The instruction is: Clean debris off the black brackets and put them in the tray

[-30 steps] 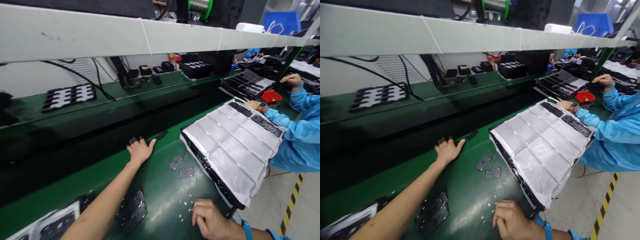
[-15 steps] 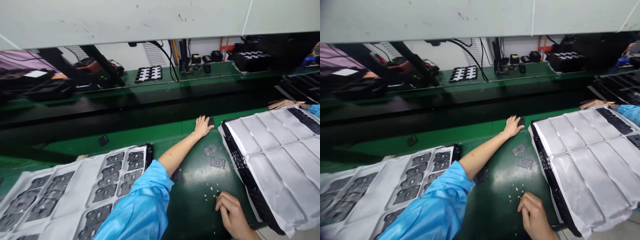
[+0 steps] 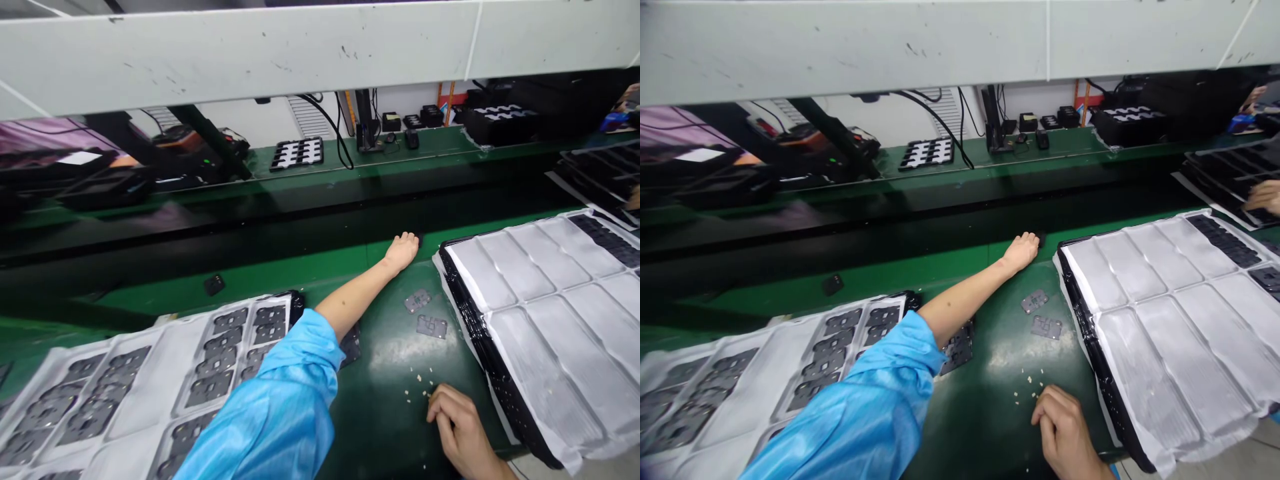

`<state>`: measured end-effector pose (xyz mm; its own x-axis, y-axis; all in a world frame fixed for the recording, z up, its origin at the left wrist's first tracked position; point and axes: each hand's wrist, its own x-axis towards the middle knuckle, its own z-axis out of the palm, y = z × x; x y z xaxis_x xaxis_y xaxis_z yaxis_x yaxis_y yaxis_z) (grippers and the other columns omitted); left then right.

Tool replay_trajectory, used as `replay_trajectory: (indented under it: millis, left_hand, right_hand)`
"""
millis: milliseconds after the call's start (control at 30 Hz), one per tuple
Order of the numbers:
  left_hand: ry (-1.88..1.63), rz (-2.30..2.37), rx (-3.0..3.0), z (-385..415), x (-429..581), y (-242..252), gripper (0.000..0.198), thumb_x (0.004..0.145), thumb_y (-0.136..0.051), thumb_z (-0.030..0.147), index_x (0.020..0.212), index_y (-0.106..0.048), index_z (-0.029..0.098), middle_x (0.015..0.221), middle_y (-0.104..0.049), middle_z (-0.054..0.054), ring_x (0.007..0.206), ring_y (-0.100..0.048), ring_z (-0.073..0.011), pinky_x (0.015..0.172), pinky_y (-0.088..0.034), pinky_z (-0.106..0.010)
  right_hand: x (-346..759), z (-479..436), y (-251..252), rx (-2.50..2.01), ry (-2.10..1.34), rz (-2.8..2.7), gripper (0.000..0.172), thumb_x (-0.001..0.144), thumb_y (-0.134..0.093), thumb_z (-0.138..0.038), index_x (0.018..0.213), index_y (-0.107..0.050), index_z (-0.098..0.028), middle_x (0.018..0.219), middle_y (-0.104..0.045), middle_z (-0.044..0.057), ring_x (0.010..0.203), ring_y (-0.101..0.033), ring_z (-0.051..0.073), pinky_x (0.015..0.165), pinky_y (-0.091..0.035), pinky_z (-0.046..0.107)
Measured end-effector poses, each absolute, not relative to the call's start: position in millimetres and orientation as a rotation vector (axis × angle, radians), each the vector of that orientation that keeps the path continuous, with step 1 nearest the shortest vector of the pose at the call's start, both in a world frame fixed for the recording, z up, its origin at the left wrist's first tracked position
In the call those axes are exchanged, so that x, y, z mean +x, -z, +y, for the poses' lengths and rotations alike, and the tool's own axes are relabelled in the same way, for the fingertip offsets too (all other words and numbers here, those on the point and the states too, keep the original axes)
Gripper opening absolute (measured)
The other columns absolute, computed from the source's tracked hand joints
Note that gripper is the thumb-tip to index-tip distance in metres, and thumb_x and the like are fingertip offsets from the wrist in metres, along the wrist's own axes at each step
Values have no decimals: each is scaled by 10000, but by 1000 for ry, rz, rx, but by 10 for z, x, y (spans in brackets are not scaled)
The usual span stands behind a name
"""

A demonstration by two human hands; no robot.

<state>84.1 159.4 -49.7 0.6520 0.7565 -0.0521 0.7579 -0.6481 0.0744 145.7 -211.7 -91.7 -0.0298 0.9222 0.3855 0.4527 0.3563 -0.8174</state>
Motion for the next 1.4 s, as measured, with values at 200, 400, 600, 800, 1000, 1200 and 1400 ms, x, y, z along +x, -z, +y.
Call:
replay_trajectory:
  millis: [200,400,600,800,1000,1200,1400]
  left_hand:
    - [70,1288,2714,1607,656,358,378,1093,-544,319,1414,-604,130,1475,-604,-203,1396,-538,-341,1150,-466,-454]
    - [188,1291,2584,1693,654,275,664,940,-811,371,1506,-545,148,1514,-608,-178,1390,-595,-311,1123,-494,-357]
    - [333,1235,2493,1864,761,149,479,947,-808,331,1363,-663,145,1324,-740,-126,1178,-725,-258,1016,-583,-405]
    - [346,1196,2489,2147,880,-90,242,959,-767,254,1164,-757,127,1216,-776,-108,1131,-741,-254,1032,-586,-426]
    - [138,1202,2473,2088,1335,-10,357,876,-776,224,1226,-766,150,1448,-675,-149,1342,-640,-328,1118,-525,-385]
    - [111,1115,2471,2076,1614,171,452,745,-815,83,1191,-756,134,1380,-685,-170,1313,-623,-337,1094,-528,-411]
    - [119,971,2554,2057,1474,151,342,787,-763,104,1130,-761,117,1195,-753,-186,1112,-715,-313,928,-554,-392]
  right_hand:
    - [1467,-2119,923,-1231,-610,-1662,318,996,-395,10,837,-538,-224,744,-567,-15,657,-592,127,621,-409,253]
    - [1472,-2139,956,-1237,-651,-1643,319,998,-397,11,837,-541,-223,753,-562,-12,669,-591,130,629,-412,254]
    - [1465,-2134,939,-1222,-648,-1616,317,992,-416,10,831,-559,-222,746,-573,-10,661,-598,135,623,-419,251]
    - [1460,-2134,944,-1218,-652,-1603,320,985,-423,18,835,-577,-219,744,-582,-7,664,-594,136,625,-414,254]
    - [1493,-2112,861,-1219,-647,-1634,326,989,-433,13,820,-593,-216,736,-602,-4,648,-612,132,609,-434,247]
    - [1518,-2098,777,-1245,-685,-1615,322,999,-455,-3,819,-618,-215,745,-644,7,656,-654,142,614,-480,244]
    - [1553,-2096,728,-1228,-682,-1638,321,999,-470,-4,841,-642,-224,757,-679,4,668,-694,138,640,-518,224]
